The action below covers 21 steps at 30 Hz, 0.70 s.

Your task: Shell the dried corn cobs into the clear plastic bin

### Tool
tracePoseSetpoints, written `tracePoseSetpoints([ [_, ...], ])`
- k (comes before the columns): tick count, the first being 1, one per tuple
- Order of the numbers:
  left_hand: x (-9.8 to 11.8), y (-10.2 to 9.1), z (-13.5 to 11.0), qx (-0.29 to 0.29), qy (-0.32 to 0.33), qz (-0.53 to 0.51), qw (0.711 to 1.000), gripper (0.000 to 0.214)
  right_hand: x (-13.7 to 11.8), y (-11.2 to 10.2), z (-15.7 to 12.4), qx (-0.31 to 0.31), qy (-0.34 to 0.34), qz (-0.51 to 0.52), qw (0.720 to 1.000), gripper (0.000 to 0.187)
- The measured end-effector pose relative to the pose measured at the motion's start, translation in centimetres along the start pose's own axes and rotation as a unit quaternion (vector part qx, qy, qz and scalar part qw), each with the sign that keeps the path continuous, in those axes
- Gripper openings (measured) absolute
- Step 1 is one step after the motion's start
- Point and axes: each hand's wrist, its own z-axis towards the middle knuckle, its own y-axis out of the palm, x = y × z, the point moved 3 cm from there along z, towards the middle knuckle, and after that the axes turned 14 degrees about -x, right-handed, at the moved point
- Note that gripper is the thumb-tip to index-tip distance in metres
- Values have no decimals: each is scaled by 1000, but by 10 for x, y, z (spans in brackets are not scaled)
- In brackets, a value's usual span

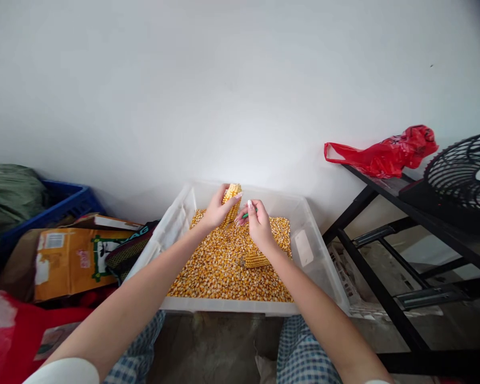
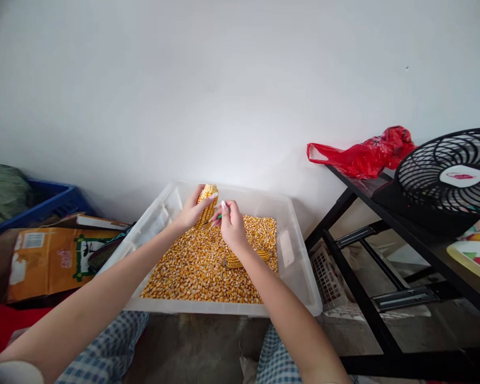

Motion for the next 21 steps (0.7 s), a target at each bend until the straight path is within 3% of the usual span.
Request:
tracePoseSetpoints([
  [3, 0, 1, 0, 5, 0, 5, 1000, 31, -3, 0, 0, -7, -6, -4, 1000, 24],
  [9, -9, -2, 3, 0, -46, -138, 989, 32, -16, -5, -2, 69, -55, -7, 996, 21],
  [21, -11, -4, 4, 2, -50, -153, 987, 33, -13, -2, -3, 53, -66, -8, 996, 19],
])
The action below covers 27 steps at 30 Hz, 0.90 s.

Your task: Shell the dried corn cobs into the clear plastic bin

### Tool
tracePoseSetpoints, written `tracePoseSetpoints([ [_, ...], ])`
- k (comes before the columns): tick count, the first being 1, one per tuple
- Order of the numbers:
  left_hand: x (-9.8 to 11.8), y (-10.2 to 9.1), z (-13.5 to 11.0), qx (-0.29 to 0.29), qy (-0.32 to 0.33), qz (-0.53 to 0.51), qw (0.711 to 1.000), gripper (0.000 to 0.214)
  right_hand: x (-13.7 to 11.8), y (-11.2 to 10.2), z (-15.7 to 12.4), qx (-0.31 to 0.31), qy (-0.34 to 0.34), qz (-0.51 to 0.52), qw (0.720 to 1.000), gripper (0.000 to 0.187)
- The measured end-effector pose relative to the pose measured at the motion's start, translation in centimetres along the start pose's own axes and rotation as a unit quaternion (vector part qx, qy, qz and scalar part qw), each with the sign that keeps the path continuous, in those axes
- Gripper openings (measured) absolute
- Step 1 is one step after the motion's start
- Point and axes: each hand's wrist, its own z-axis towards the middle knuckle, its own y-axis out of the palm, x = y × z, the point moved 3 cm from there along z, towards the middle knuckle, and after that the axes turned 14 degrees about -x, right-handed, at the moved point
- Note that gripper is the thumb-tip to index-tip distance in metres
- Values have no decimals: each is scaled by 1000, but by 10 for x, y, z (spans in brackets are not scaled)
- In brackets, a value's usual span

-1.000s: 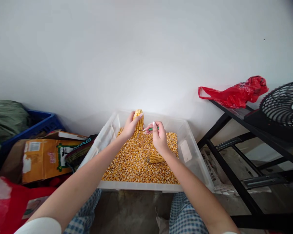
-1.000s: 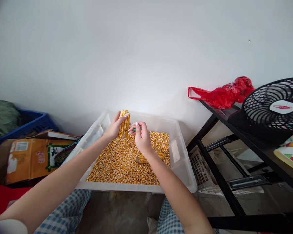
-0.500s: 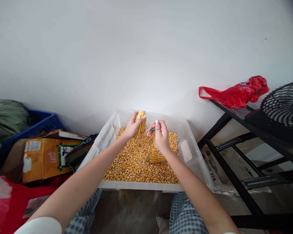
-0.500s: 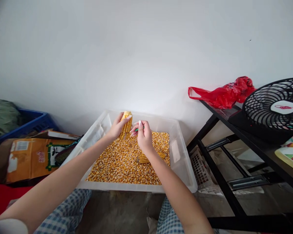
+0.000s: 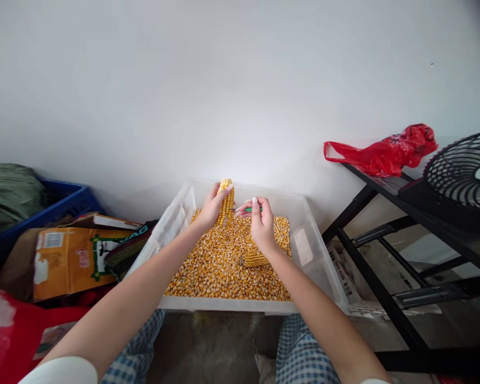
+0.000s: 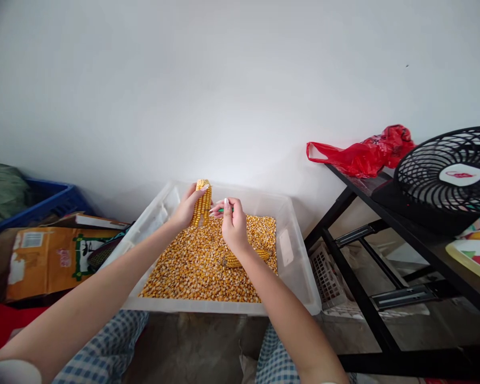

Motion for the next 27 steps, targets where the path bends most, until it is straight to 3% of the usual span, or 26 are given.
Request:
tracePoseSetpoints([
  [20, -5, -1, 0, 13, 12, 66, 998, 38, 9, 6, -11, -30, -21, -40, 999, 15],
  [27, -1, -3, -1, 38, 44, 234, 970, 35, 13, 1, -5, -22, 9, -28, 999, 19],
])
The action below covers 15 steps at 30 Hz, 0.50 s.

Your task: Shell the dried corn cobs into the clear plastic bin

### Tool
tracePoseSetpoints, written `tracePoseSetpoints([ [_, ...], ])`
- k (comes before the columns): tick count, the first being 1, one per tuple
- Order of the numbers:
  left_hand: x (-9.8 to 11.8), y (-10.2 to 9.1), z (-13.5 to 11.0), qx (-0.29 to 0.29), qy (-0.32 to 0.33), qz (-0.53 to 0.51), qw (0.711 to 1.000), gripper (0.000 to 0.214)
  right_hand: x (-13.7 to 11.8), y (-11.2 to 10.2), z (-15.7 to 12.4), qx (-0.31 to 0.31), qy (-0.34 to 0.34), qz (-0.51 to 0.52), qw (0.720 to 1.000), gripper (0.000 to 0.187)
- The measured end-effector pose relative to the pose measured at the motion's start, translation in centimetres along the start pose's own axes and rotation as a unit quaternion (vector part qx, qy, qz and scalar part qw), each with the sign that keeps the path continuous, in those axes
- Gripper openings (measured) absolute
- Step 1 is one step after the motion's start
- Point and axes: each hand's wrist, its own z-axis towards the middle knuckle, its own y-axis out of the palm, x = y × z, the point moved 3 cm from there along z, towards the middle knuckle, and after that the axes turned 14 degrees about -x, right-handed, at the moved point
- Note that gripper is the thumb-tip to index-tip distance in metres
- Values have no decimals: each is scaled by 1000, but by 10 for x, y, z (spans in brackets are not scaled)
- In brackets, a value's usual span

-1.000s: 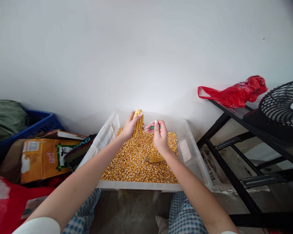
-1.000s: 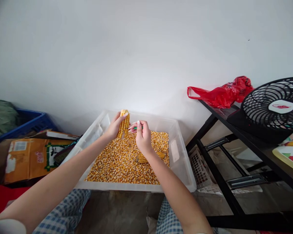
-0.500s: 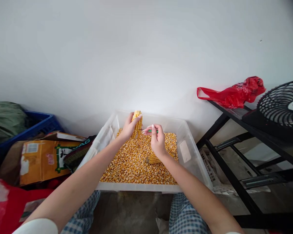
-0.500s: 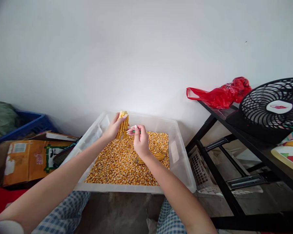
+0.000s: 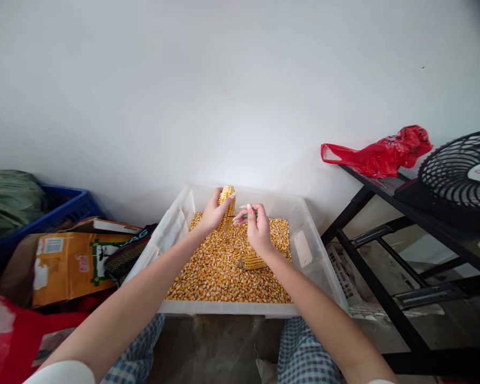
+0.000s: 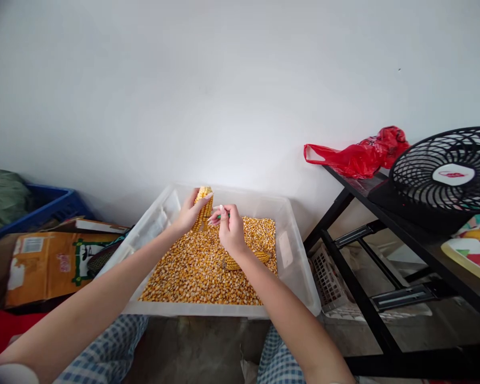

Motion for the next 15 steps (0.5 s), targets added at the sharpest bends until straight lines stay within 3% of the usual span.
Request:
tracePoseSetpoints([
  [4, 6, 0, -3, -23, 27, 85, 996, 35, 4, -2, 3, -12, 40, 41, 998, 21],
  [10, 7, 12, -9, -127, 52, 126, 983, 39, 12, -12, 7, -7, 104, 82, 991, 26],
  [15, 1, 5, -4, -57, 31, 31, 997, 35, 15, -13, 12, -29, 135, 118, 983, 28],
])
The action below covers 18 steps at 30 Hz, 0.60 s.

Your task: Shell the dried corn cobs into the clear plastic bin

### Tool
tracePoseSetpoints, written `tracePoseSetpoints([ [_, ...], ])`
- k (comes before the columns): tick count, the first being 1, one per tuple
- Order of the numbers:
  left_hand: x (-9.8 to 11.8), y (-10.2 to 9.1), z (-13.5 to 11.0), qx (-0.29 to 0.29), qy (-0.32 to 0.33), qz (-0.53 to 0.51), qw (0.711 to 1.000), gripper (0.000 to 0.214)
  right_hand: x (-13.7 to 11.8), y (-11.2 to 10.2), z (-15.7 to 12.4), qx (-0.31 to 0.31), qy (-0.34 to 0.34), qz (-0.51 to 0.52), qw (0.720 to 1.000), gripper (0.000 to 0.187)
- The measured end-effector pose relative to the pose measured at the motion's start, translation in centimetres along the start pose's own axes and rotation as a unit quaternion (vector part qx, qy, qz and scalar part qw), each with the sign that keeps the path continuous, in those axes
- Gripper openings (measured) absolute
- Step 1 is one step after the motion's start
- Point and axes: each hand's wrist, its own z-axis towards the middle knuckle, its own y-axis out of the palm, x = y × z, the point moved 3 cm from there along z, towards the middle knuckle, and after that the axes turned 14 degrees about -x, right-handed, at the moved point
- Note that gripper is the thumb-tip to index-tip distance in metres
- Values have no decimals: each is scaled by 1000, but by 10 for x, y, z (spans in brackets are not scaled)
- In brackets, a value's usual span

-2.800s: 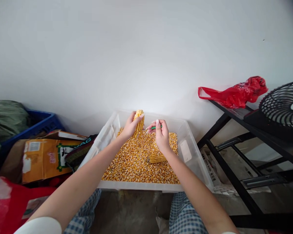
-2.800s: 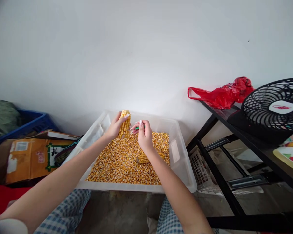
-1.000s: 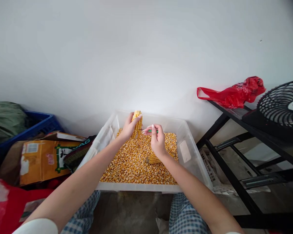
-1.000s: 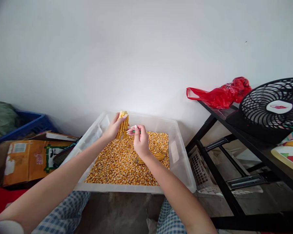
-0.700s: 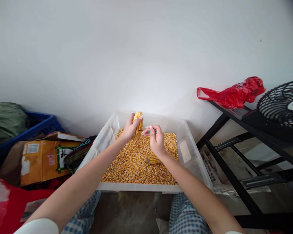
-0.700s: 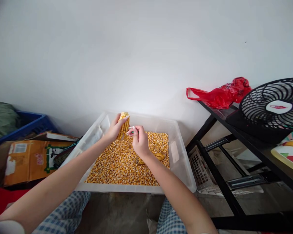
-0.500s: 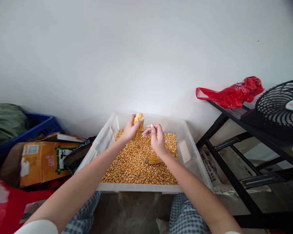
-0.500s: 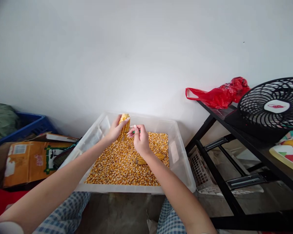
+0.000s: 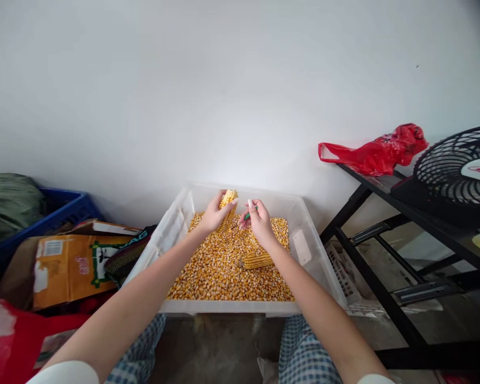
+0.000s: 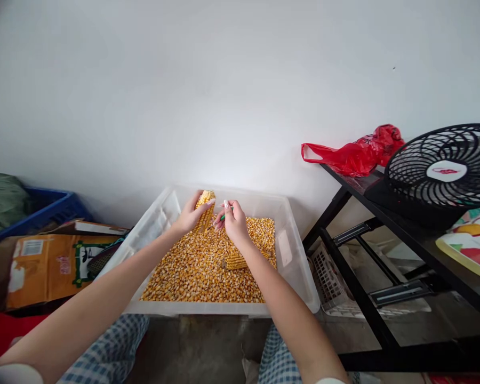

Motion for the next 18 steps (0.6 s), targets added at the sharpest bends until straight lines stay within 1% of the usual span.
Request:
tracePoseSetpoints([
  [2, -2, -2, 2, 10, -15, -57, 998, 35, -1, 3, 0, -11, 1, 14, 1000, 29],
  [4, -3, -2, 3, 2, -27, -119, 993, 34, -3, 6, -1, -6, -3, 27, 1000, 29],
  [7, -5, 1, 3, -25, -49, -203, 978, 33, -9, 6, -4, 34, -27, 27, 999, 28],
  [9, -6, 1, 3, -28, -58, -230, 971, 33, -14, 5, -5, 65, -53, 22, 996, 27],
  [12, -8, 0, 3, -13, -56, -217, 974, 33, -17, 4, -6, 84, -78, 12, 993, 26],
  [18, -8, -1, 5, -4, -44, -159, 986, 33, -15, 12, -9, 45, -100, -55, 992, 25],
])
